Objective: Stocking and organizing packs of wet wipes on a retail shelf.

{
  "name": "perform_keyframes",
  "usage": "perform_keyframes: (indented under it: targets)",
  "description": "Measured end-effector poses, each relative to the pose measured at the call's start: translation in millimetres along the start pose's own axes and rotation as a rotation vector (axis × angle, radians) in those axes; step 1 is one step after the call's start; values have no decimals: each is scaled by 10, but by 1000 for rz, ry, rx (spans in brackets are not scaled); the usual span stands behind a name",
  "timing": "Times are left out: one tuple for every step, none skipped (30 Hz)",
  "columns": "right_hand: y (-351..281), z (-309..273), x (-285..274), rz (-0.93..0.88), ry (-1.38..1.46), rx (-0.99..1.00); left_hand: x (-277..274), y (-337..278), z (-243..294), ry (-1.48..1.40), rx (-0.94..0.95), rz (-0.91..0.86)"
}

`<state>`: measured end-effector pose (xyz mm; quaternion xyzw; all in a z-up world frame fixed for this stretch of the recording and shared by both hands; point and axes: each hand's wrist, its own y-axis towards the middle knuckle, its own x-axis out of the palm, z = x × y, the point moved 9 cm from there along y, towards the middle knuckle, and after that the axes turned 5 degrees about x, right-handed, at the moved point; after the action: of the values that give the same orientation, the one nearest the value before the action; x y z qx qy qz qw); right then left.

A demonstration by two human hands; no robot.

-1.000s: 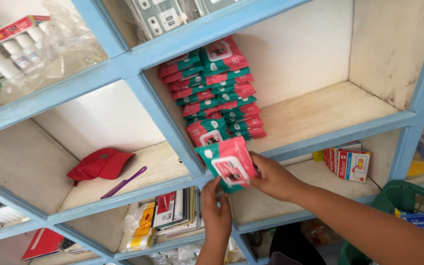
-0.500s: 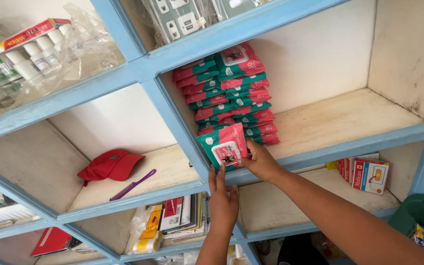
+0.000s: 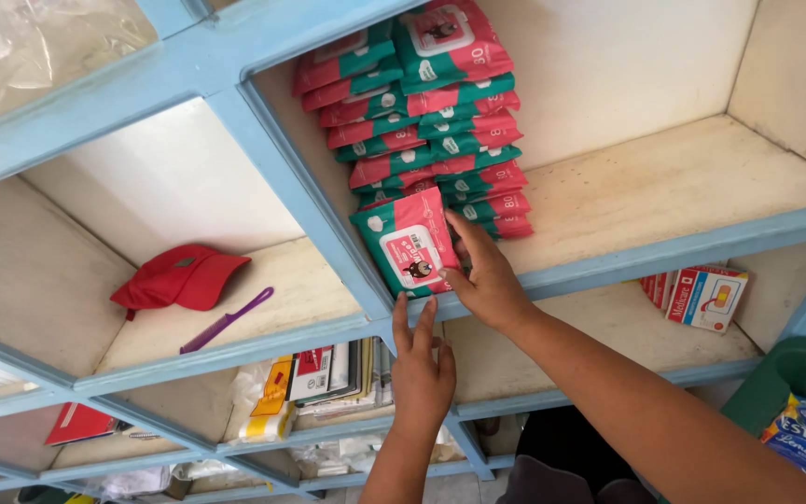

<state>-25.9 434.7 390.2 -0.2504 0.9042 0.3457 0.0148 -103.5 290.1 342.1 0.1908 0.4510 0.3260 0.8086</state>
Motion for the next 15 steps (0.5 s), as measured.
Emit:
perform_keyframes:
  targets:
    - [-4, 22, 14, -13, -32, 2, -15, 14, 14, -11, 3, 7]
    - [-12, 39, 23, -26, -65, 5, -31, 25, 35, -23, 7, 15]
    - [-3, 119, 50, -25, -65, 8, -35, 33, 42, -23, 5, 12]
    - [-10, 92, 69, -11, -137, -106, -17, 37, 24, -29, -33, -12]
    - [-19, 64, 78, 11, -212, -220, 2, 62, 15, -35, -63, -40]
    - [-15, 99, 73, 21, -214, -217, 33, 37, -2, -36, -56, -48]
    - [6, 156, 87, -6, -222, -187, 48, 20, -11, -30, -49, -33]
    - [24, 212, 100, -32, -230, -156, 61, 1, -20, -24, -42, -17]
    - [8, 51, 34, -26, -235, -154, 64, -45, 12, -29, -37, -22]
    - [13, 41, -8, -70, -154, 13, 55, -89, 43, -50, -29, -9]
    - [-31, 42, -46, -113, -73, 185, 59, -147, 76, -74, -21, -3]
    - [-52, 77, -96, -103, -77, 194, 98, -208, 41, -80, -17, -15]
    - [-120, -36, -216, -26, 10, 18, 130, -301, 29, -157, 10, -4]
    - [-217, -124, -352, 50, 93, -160, 176, -387, 7, -235, 36, 8]
    - [-343, -95, -504, 75, 79, -120, 248, -506, -69, -251, 30, -37]
